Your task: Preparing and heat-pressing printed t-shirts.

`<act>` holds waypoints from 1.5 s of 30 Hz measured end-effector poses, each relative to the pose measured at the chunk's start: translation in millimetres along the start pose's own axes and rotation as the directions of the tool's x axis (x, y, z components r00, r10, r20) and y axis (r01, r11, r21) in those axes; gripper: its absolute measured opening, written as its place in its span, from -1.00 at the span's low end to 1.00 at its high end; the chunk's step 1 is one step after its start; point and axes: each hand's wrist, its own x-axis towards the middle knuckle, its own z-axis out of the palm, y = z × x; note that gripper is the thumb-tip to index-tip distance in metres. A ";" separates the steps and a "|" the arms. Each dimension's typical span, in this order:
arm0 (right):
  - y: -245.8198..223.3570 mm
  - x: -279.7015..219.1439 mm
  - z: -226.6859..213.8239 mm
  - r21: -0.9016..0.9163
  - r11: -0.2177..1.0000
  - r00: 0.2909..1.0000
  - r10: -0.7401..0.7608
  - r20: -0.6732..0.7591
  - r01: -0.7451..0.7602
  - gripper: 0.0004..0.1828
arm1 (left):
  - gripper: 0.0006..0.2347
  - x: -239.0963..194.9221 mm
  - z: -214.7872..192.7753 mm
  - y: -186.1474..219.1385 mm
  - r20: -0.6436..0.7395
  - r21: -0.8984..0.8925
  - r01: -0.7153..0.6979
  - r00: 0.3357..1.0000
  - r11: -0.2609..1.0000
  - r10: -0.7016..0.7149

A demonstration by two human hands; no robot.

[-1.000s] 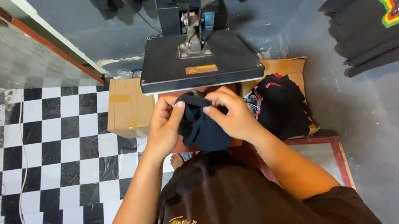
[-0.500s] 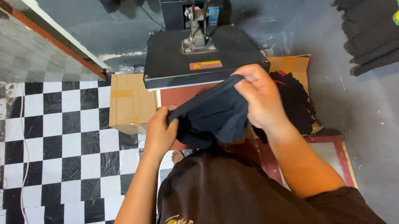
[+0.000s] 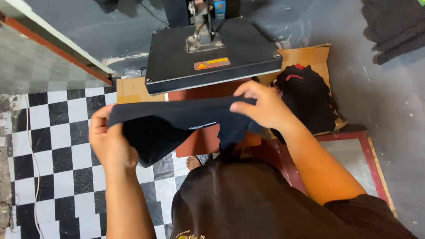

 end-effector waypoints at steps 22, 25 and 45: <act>-44.9 20.3 26.9 0.917 0.315 0.968 0.042 0.246 -0.246 -0.74 | -0.62 -58.1 67.0 -17.6 0.611 0.556 -0.355 0.788 0.752 -0.080; -54.0 25.5 40.6 0.940 0.276 0.978 0.013 0.207 -0.203 -0.70 | -0.58 -61.5 70.3 -42.9 0.617 0.555 -0.279 0.770 0.784 -0.163; -56.7 -6.3 30.2 -0.196 0.936 0.956 -0.281 0.084 0.292 -0.61 | -0.92 -52.5 58.4 -60.6 0.490 0.259 0.133 0.835 0.957 -0.249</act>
